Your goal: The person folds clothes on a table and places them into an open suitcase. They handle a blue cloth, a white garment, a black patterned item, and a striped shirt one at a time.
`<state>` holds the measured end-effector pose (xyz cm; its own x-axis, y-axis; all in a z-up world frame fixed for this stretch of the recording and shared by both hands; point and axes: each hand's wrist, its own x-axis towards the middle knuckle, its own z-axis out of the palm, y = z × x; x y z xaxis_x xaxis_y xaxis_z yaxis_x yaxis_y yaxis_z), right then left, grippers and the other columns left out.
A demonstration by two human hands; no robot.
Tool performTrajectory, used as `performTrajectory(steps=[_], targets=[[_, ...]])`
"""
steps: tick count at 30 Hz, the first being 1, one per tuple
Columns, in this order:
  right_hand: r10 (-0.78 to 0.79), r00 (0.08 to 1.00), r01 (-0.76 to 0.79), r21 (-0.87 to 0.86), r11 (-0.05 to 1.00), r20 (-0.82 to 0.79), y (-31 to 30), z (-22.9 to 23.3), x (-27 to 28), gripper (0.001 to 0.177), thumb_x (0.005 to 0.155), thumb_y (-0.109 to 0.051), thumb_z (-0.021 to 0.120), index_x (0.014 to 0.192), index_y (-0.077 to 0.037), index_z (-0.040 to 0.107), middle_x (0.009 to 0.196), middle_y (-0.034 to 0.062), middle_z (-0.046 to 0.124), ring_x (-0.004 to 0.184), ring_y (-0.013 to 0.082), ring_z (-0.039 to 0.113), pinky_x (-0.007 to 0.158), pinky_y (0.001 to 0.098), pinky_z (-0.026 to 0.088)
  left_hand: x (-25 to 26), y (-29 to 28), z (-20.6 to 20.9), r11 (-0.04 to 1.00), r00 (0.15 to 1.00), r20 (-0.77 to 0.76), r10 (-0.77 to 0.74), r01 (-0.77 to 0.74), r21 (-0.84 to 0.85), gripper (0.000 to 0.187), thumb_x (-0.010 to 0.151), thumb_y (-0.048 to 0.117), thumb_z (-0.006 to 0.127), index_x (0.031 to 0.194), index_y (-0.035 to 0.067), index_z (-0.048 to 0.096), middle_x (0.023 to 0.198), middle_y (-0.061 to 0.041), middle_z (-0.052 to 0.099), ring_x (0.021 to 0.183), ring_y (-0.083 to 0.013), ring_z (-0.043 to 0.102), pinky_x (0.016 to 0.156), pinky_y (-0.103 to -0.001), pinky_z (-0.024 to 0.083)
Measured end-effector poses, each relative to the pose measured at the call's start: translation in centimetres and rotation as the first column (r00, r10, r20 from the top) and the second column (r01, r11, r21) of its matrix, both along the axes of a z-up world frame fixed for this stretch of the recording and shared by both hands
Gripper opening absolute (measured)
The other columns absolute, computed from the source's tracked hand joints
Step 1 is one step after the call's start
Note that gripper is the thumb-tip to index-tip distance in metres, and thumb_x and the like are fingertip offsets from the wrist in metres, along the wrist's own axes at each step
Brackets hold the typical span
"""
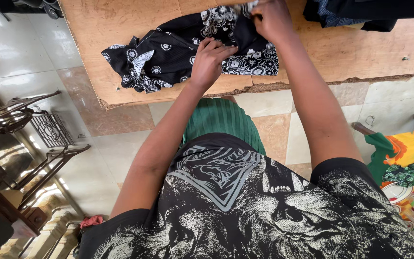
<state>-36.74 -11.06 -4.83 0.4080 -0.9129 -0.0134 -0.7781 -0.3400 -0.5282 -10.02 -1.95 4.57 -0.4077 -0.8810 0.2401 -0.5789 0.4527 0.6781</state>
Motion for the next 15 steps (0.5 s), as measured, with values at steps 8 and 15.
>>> performTrajectory(steps=[8,15], targets=[[0.005,0.922,-0.113,0.257,0.960,0.387,1.2,6.6,0.4,0.047,0.112,-0.023,0.060,0.157,-0.009,0.055,0.152,0.0157,0.058,0.146,0.0355,0.049,0.123,0.0486,0.038,-0.4,-2.9,-3.6,0.986,0.997,0.026,0.067,-0.070,0.152,0.060,0.083,-0.012,0.058,0.139,0.008,0.062,0.102,-0.014,0.071,0.101,-0.0323,0.065,0.105,-0.046,0.047],[0.318,0.940,-0.311,0.072,0.948,-0.123,1.5,7.2,2.2,0.065,0.078,-0.021,0.078,0.139,-0.004,0.067,0.122,0.0144,0.069,0.129,0.0386,0.057,0.112,0.0521,0.038,0.0,-3.6,-5.5,0.984,0.972,0.187,0.140,-0.157,0.080,0.057,0.093,-0.001,0.061,0.148,0.007,0.049,0.138,-0.014,0.058,0.135,-0.0327,0.049,0.120,-0.051,0.034]])
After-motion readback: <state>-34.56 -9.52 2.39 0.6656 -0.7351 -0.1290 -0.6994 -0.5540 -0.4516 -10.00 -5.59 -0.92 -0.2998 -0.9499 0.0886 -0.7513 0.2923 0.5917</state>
